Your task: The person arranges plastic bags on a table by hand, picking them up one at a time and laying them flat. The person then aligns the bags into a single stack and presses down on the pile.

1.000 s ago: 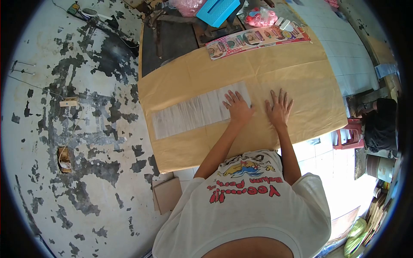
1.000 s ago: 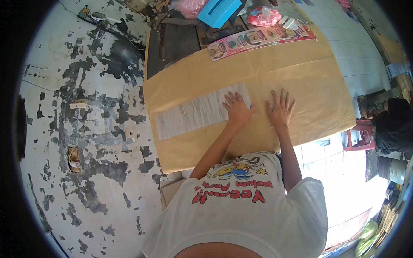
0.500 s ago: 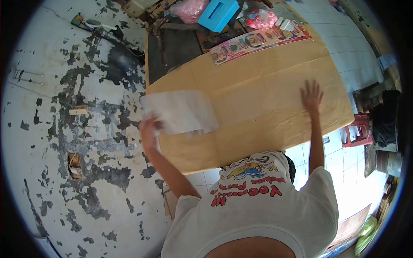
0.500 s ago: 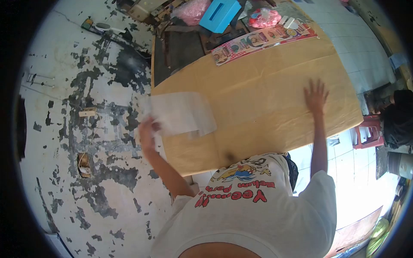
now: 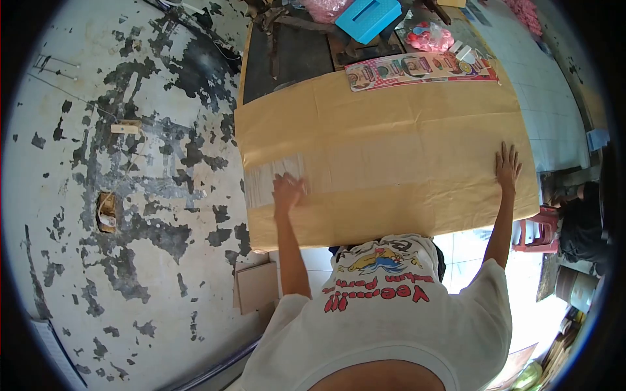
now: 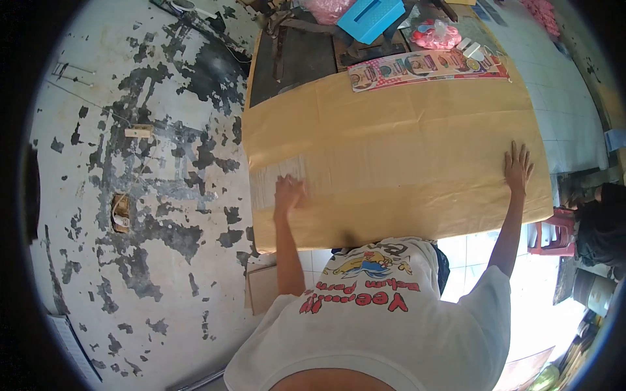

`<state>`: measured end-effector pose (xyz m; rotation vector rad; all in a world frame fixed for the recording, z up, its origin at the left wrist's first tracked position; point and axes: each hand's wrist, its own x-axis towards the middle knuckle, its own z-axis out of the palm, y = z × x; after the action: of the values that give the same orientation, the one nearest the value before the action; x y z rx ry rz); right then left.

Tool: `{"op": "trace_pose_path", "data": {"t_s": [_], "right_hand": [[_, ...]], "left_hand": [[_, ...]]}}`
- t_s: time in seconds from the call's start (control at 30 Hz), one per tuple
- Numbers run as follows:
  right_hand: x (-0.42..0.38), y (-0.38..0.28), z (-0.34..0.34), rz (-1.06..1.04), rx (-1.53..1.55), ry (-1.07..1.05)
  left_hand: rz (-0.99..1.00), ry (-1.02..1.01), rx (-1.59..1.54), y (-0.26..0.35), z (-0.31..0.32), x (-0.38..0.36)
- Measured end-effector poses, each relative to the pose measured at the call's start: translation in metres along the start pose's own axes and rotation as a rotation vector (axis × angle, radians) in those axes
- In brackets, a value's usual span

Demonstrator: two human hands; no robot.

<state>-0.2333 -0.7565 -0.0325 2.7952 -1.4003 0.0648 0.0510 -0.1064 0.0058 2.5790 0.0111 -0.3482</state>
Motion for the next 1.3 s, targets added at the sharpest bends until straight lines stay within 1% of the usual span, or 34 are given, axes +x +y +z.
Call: {"op": "trace_pose_path", "data": {"t_s": [0.03, 0.13, 0.2, 0.27, 0.3, 0.33, 0.4, 0.43, 0.5, 0.53, 0.57, 0.6, 0.63, 0.67, 0.7, 0.73, 0.77, 0.8, 0.87, 0.9, 0.97, 1.03, 1.1, 1.13, 1.17, 1.2, 1.23, 1.27, 1.3], "right_hand": [[0.001, 0.003, 0.002, -0.011, -0.001, 0.009], [0.005, 0.012, 0.011, -0.038, -0.005, 0.030], [0.005, 0.015, 0.009, -0.044, -0.010, 0.029], [0.004, 0.021, 0.008, -0.028, 0.006, 0.022], [0.005, 0.022, 0.004, -0.017, 0.018, 0.018], [0.004, 0.016, -0.011, 0.063, 0.008, -0.005], [-0.013, -0.004, -0.056, 0.227, -0.007, -0.065], [-0.010, 0.002, -0.041, 0.236, -0.005, 0.022], [0.000, 0.008, 0.003, 0.258, -0.011, 0.202], [-0.014, -0.011, 0.009, 0.112, 0.109, 0.438], [-0.023, -0.035, 0.019, -0.083, 0.488, 0.545], [-0.045, -0.076, 0.009, -0.231, 0.539, 0.600], [-0.073, -0.121, -0.007, -0.223, 0.642, 0.418], [-0.099, -0.156, 0.008, -0.295, 0.662, 0.360], [-0.126, -0.186, 0.011, -0.484, 0.456, 0.288], [-0.150, -0.213, -0.020, -0.448, 0.498, 0.097], [-0.166, -0.225, -0.048, -0.412, 0.538, -0.093], [-0.167, -0.226, -0.046, -0.419, 0.504, -0.078], [-0.165, -0.219, -0.041, -0.436, 0.427, -0.051], [-0.156, -0.208, -0.035, -0.406, 0.398, -0.032], [-0.124, -0.176, -0.017, -0.346, 0.337, 0.012], [-0.089, -0.126, -0.001, -0.233, 0.233, 0.071], [-0.050, -0.064, 0.014, -0.122, 0.120, 0.081], [-0.037, -0.033, 0.013, -0.077, 0.056, 0.102], [-0.026, -0.005, 0.007, -0.032, -0.008, 0.124], [-0.016, 0.019, 0.000, 0.066, -0.033, 0.062], [-0.009, 0.036, -0.007, 0.164, -0.055, 0.001], [-0.007, 0.049, -0.016, 0.233, -0.057, -0.003], [-0.006, 0.060, -0.026, 0.300, -0.060, -0.006]], "left_hand": [[0.112, 0.248, 0.558, 0.010, 0.022, -0.002], [0.093, 0.351, 0.629, -0.009, 0.068, 0.046], [0.052, 0.278, 0.616, 0.004, 0.066, 0.049], [0.110, 0.183, 0.583, 0.016, 0.056, 0.054], [0.184, 0.123, 0.563, 0.016, 0.049, 0.055], [0.261, 0.063, 0.546, 0.019, 0.043, 0.056], [0.255, 0.301, 0.543, 0.026, 0.040, 0.050], [0.252, 0.413, 0.540, 0.031, 0.035, 0.043], [0.188, 0.315, 0.476, 0.046, 0.018, 0.031], [0.178, 0.261, 0.445, 0.056, 0.013, 0.023], [0.168, 0.207, 0.416, 0.064, 0.011, 0.017], [0.207, 0.179, 0.351, 0.072, 0.015, 0.010], [0.244, 0.148, 0.291, 0.078, 0.021, 0.004], [0.299, 0.091, 0.137, 0.084, 0.027, -0.003], [0.350, 0.028, -0.015, 0.090, 0.034, -0.008], [0.423, 0.005, -0.149, 0.099, 0.045, -0.015], [0.493, -0.019, -0.283, 0.110, 0.052, -0.020], [0.402, -0.130, -0.461, 0.125, 0.046, -0.028], [0.196, -0.357, -0.813, 0.160, 0.020, -0.056], [0.202, -0.304, -0.902, 0.165, 0.013, -0.059], [0.152, -0.170, -1.020, 0.165, -0.021, -0.063], [0.129, -0.054, -0.994, 0.161, -0.079, -0.073], [0.161, 0.200, -1.268, 0.111, -0.109, -0.051], [0.216, 0.330, -1.353, 0.089, -0.128, -0.043], [0.143, 0.449, -1.303, 0.079, -0.155, -0.046], [0.070, 0.567, -1.249, 0.073, -0.184, -0.054], [0.113, 0.545, -1.194, 0.059, -0.207, -0.059], [0.154, 0.523, -1.138, 0.044, -0.224, -0.060], [0.150, 0.584, -1.114, 0.033, -0.232, -0.055]]}}
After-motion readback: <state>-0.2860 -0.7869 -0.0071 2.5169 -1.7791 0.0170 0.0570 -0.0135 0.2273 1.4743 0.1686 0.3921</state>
